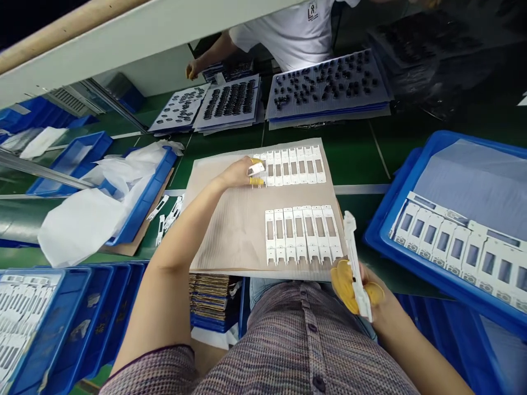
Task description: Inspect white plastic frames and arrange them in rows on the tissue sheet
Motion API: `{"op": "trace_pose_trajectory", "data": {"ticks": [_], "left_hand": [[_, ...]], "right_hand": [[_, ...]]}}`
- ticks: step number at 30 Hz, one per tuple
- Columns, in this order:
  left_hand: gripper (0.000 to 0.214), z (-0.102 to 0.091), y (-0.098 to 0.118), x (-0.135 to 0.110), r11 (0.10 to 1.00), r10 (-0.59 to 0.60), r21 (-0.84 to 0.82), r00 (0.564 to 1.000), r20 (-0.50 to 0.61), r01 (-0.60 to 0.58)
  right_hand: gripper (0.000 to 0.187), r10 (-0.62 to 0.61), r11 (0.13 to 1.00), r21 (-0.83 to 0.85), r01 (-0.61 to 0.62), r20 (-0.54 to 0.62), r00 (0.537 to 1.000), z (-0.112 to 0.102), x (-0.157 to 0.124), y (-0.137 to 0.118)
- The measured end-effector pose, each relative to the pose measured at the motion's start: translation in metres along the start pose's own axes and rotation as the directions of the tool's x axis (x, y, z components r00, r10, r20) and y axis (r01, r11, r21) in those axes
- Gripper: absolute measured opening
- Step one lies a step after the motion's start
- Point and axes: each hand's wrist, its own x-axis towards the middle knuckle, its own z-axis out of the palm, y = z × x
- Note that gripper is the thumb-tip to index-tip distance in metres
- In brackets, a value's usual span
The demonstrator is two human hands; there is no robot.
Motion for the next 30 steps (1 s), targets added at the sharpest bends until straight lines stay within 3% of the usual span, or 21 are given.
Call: {"op": "trace_pose_trajectory", "data": {"ticks": [3, 5, 7, 9, 12, 17, 21, 23, 25, 28, 30], "left_hand": [[0.032, -0.002, 0.007, -0.019, 0.912, -0.145, -0.401, 0.984, -0.106, 0.091], [0.016, -0.003, 0.013, -0.035, 0.748, -0.252, -0.649, 0.965, -0.079, 0.142], [0.007, -0.001, 0.018, -0.052, 0.599, -0.298, -0.787, 0.953, -0.043, 0.151], [0.01, 0.003, 0.02, -0.071, 0.548, -0.304, -0.825, 0.952, -0.038, 0.142], [0.021, 0.017, 0.018, -0.099, 0.575, -0.293, -0.801, 0.956, -0.014, 0.164], [0.043, 0.044, 0.01, -0.131, 0.593, -0.298, -0.759, 0.949, 0.104, 0.269], [0.049, 0.048, 0.013, -0.139, 0.564, -0.246, -0.787, 0.961, 0.129, 0.25], [0.052, 0.045, 0.023, -0.14, 0.533, -0.211, -0.819, 0.97, 0.117, 0.215], [0.055, 0.045, 0.041, -0.141, 0.52, -0.159, -0.841, 0.984, 0.078, 0.15], [0.057, 0.055, 0.075, -0.143, 0.495, -0.071, -0.868, 0.997, 0.019, 0.052], [0.056, 0.066, 0.096, -0.143, 0.468, -0.025, -0.883, 1.0, 0.019, 0.028]], "right_hand": [[0.038, -0.042, 0.999, -0.026, 0.042, 0.001, 0.999, 0.003, -0.003, -0.008], [0.042, -0.042, 0.999, -0.035, 0.04, -0.046, 0.998, 0.002, -0.005, -0.012], [0.044, -0.027, 0.999, -0.03, 0.025, -0.047, 0.999, -0.002, -0.006, -0.014], [0.04, -0.071, 0.997, -0.042, 0.071, 0.01, 0.997, -0.008, -0.005, -0.014], [0.026, -0.151, 0.985, -0.068, 0.156, 0.073, 0.986, -0.013, -0.002, -0.012], [0.033, -0.04, 0.996, -0.089, 0.032, -0.088, 0.995, -0.007, -0.004, -0.009], [0.032, 0.007, 0.984, -0.173, -0.04, -0.184, 0.983, 0.007, 0.003, -0.016], [0.03, 0.022, 0.97, -0.228, -0.081, -0.251, 0.968, 0.018, 0.015, -0.022], [0.022, -0.059, 0.945, -0.323, -0.046, -0.306, 0.95, 0.03, 0.031, -0.026], [0.014, -0.164, 0.871, -0.491, -0.013, -0.317, 0.934, 0.046, 0.056, -0.027], [0.014, -0.147, 0.857, -0.514, -0.037, -0.313, 0.938, 0.054, 0.067, -0.022]]}}
